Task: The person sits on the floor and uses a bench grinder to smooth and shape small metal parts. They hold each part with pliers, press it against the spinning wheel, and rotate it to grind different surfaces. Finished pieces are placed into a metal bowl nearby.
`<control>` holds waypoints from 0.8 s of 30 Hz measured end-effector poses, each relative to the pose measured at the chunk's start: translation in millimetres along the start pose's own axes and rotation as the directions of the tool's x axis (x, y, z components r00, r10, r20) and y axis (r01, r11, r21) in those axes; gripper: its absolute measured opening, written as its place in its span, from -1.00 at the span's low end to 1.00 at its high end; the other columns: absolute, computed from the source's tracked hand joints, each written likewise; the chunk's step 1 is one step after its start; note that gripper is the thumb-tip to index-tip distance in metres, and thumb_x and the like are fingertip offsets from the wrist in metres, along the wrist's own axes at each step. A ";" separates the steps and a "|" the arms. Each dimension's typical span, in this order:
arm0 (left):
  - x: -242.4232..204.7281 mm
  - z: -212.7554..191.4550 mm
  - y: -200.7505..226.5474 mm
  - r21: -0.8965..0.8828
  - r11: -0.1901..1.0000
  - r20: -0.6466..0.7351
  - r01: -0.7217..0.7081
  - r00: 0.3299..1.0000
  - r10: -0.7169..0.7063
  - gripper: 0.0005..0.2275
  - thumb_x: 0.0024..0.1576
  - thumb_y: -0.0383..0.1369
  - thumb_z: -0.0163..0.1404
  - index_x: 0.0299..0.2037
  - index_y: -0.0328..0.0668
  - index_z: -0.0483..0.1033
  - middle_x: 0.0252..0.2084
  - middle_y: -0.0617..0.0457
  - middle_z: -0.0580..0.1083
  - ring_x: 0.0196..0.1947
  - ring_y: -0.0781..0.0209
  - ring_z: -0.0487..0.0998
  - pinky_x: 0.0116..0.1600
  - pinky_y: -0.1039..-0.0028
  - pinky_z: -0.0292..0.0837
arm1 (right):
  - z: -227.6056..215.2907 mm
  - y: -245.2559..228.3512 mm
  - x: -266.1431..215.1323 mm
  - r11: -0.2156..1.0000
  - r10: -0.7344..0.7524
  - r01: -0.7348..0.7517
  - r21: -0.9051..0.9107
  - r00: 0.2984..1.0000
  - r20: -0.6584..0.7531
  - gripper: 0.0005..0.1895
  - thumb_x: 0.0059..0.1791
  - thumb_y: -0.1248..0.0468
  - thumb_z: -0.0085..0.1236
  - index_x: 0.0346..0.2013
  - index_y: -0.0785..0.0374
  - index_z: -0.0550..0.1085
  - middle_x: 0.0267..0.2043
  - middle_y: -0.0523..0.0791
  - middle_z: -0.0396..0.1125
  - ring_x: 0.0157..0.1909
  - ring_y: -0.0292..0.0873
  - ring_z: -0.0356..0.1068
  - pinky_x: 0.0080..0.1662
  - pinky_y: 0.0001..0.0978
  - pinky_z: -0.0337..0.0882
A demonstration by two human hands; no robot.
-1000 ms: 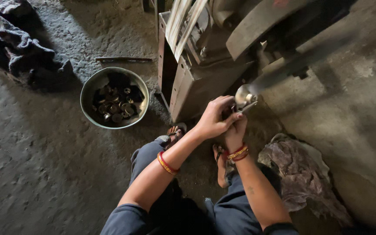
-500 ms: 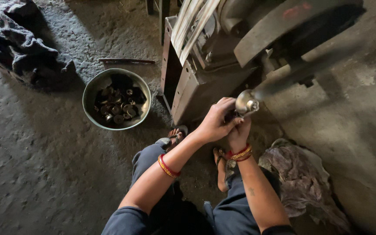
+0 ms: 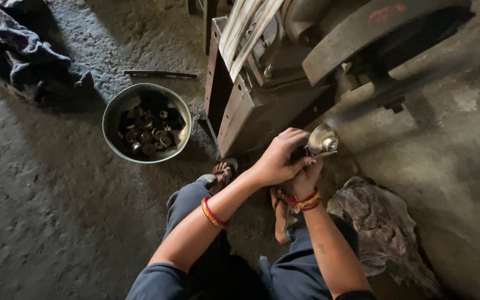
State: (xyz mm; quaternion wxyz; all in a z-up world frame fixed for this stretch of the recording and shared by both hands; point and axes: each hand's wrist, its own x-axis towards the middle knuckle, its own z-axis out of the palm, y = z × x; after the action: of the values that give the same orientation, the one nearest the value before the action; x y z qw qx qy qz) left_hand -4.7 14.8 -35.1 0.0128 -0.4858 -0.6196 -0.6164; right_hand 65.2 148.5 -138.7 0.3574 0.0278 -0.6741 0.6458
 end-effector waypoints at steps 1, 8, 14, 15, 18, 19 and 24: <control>0.2 0.6 -0.2 0.010 1.000 0.002 0.001 1.000 -0.001 -0.56 -0.02 -0.38 0.27 0.04 -0.40 0.46 0.03 -0.22 0.50 0.08 -0.24 0.44 0.17 0.15 0.41 | -0.6 2.6 -1.0 1.000 0.007 -0.007 0.018 1.000 -0.005 -0.52 0.19 0.03 0.06 0.08 0.47 0.39 0.03 -0.07 0.40 0.03 -0.23 0.44 0.01 -0.38 0.48; 1.4 8.5 1.5 0.042 0.999 0.017 0.024 1.000 -0.025 -0.67 0.02 -0.38 0.22 -0.06 -0.35 0.48 -0.08 -0.18 0.52 -0.02 -0.22 0.44 0.11 0.15 0.39 | -13.7 21.5 -14.1 0.994 0.083 -0.079 0.070 0.995 -0.050 -0.64 0.17 0.16 0.01 0.06 0.44 0.43 0.05 -0.07 0.42 0.06 -0.25 0.44 0.05 -0.39 0.48; 4.2 20.6 -1.3 0.081 0.990 0.032 0.112 0.993 -0.115 -0.72 0.03 -0.36 0.24 -0.19 -0.36 0.47 -0.21 -0.20 0.48 -0.10 -0.22 0.43 0.04 0.14 0.39 | -22.4 41.7 -25.6 0.998 0.056 -0.052 0.032 0.988 -0.143 -0.76 0.17 0.24 0.01 0.03 0.36 0.32 0.11 -0.06 0.35 0.12 -0.22 0.37 0.13 -0.36 0.44; 4.4 22.1 -1.6 0.091 0.987 0.041 0.134 0.990 -0.138 -0.73 0.04 -0.35 0.25 -0.22 -0.37 0.46 -0.23 -0.21 0.47 -0.12 -0.23 0.43 0.03 0.14 0.38 | -22.5 42.6 -27.1 0.998 0.044 -0.037 0.050 0.988 -0.150 -0.77 0.17 0.26 0.02 0.03 0.34 0.30 0.12 -0.06 0.33 0.14 -0.23 0.34 0.15 -0.36 0.42; 5.2 25.2 -1.6 0.069 0.993 -0.014 0.099 0.995 -0.098 -0.70 0.01 -0.37 0.23 -0.13 -0.37 0.48 -0.19 -0.21 0.48 -0.09 -0.25 0.44 0.03 0.14 0.38 | -24.0 37.5 -23.0 0.988 0.081 -0.064 0.139 0.989 -0.121 -0.72 0.18 0.22 0.04 0.08 0.35 0.31 0.14 -0.07 0.32 0.16 -0.24 0.34 0.17 -0.38 0.42; 4.9 25.8 -1.3 0.064 0.992 -0.019 0.109 0.994 -0.108 -0.69 0.01 -0.38 0.23 -0.11 -0.37 0.48 -0.18 -0.21 0.49 -0.08 -0.24 0.45 0.04 0.14 0.39 | -24.0 33.4 -20.1 0.991 0.093 -0.083 0.101 0.991 -0.100 -0.70 0.19 0.18 0.02 0.06 0.38 0.36 0.11 -0.06 0.36 0.12 -0.23 0.38 0.11 -0.39 0.44; 2.0 20.9 2.6 0.009 0.998 -0.084 0.057 0.995 -0.056 -0.61 0.01 -0.43 0.23 0.03 -0.41 0.44 -0.03 -0.25 0.49 0.03 -0.25 0.47 0.13 0.17 0.40 | -12.4 3.7 -1.6 0.993 0.085 -0.084 0.086 0.996 -0.005 -0.52 0.16 0.04 0.12 0.08 0.46 0.38 0.08 -0.06 0.39 0.08 -0.22 0.40 0.05 -0.37 0.47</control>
State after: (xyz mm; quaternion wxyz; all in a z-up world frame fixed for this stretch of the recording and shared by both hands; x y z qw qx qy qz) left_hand 8.0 31.5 -36.9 0.0238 -0.4419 -0.6354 -0.6328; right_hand 70.0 159.5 -143.8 0.3311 0.0118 -0.6450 0.6887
